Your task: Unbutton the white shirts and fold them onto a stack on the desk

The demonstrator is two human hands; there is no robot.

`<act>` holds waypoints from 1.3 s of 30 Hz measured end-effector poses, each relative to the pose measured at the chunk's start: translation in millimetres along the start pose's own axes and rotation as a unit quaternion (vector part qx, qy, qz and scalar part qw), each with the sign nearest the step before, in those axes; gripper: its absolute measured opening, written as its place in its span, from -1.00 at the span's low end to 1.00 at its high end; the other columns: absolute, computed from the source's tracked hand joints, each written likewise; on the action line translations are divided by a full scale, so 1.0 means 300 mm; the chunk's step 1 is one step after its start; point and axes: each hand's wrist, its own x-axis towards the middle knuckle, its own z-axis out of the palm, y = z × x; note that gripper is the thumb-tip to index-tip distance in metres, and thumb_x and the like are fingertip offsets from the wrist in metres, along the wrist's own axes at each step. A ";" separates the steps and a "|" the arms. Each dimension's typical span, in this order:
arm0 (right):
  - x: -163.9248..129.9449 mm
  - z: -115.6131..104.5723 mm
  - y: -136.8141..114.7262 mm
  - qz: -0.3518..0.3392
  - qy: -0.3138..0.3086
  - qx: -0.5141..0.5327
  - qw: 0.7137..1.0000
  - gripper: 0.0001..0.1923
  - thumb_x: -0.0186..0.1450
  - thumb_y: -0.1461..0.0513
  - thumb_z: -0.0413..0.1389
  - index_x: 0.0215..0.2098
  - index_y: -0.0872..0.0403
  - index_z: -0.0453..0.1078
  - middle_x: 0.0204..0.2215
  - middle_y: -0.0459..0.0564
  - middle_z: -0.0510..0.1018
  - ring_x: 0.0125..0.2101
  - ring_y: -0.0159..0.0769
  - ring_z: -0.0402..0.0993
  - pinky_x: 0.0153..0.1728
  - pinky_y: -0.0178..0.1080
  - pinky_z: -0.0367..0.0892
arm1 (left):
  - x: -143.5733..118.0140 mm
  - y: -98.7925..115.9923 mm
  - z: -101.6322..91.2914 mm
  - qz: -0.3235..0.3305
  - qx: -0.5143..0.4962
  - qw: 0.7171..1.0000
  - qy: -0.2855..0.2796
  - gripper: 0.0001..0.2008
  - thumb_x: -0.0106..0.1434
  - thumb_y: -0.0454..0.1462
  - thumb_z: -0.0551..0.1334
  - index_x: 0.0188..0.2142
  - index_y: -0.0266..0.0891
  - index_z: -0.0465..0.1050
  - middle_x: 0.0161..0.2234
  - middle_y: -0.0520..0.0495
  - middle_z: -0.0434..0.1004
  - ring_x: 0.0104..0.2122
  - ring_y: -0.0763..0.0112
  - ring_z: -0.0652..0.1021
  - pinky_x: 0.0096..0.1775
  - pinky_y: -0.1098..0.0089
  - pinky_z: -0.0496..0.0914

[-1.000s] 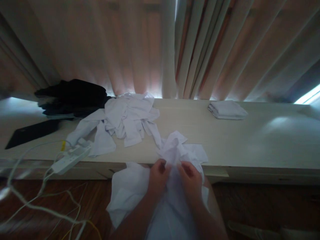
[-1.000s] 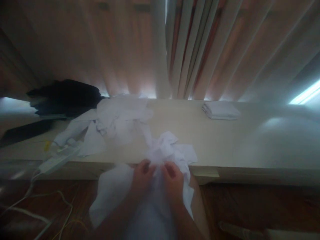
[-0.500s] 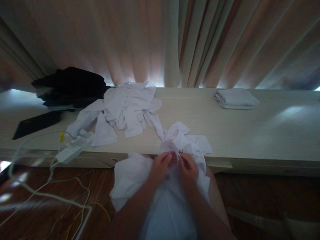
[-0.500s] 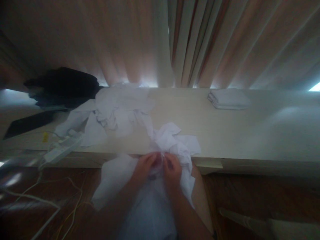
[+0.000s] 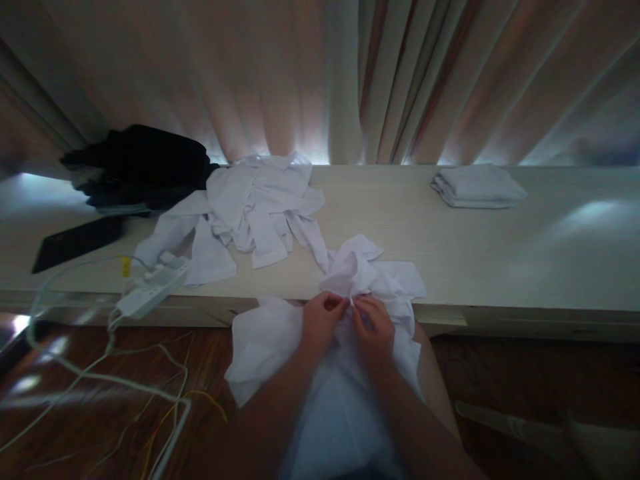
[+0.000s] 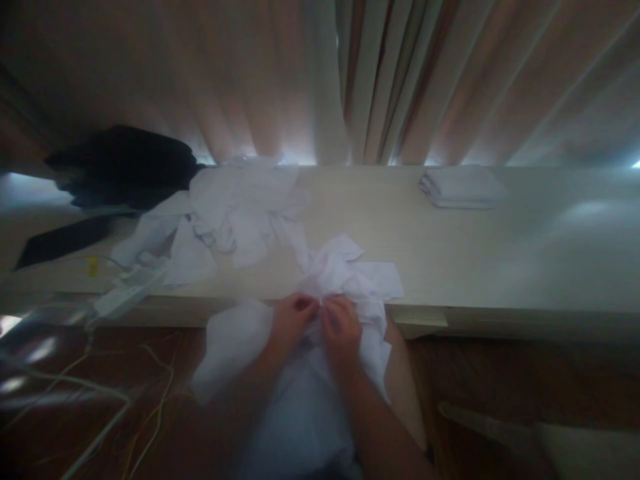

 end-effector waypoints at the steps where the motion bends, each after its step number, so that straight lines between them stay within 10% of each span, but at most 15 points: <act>1: 0.001 0.005 0.002 -0.018 -0.011 -0.010 1.000 -0.81 0.33 0.27 0.14 -0.15 0.00 0.57 -0.20 0.05 0.60 -0.12 -0.17 0.52 -0.01 -0.05 0.42 | -0.001 0.003 0.001 -0.012 -0.019 1.000 -0.007 -0.89 0.09 -0.25 0.34 -0.44 -0.28 0.58 -0.50 -0.04 0.60 -0.48 0.38 0.55 -0.37 0.41 0.43; 8: -0.001 0.020 0.010 -0.048 -0.022 -0.043 0.998 -0.76 0.36 0.29 0.10 -0.08 0.00 0.57 -0.20 0.07 0.57 -0.11 -0.15 0.47 -0.02 -0.03 0.42 | -0.004 -0.002 -0.024 -0.066 -0.150 0.985 -0.061 -0.77 0.05 -0.20 0.40 -0.33 -0.31 0.62 -0.42 -0.07 0.64 -0.43 0.39 0.59 -0.29 0.37 0.51; 29: -0.018 0.031 0.013 -0.071 -0.031 -0.078 0.994 -0.81 0.34 0.28 0.15 -0.15 -0.02 0.59 -0.22 0.08 0.56 -0.13 -0.12 0.45 -0.05 0.03 0.40 | -0.024 0.020 -0.034 -0.022 -0.062 0.997 -0.047 -0.73 0.20 -0.14 0.31 -0.33 -0.32 0.66 -0.41 -0.08 0.66 -0.46 0.38 0.59 -0.41 0.46 0.48; 39: -0.014 0.017 -0.011 0.115 -0.002 -0.010 0.993 -0.85 0.29 0.16 0.23 -0.25 0.06 0.56 -0.29 0.03 0.65 -0.25 -0.18 0.56 -0.16 -0.12 0.44 | -0.028 0.042 -0.033 -0.034 -0.067 0.996 -0.042 -0.84 0.19 -0.24 0.30 -0.41 -0.31 0.57 -0.49 -0.04 0.60 -0.53 0.43 0.57 -0.46 0.49 0.43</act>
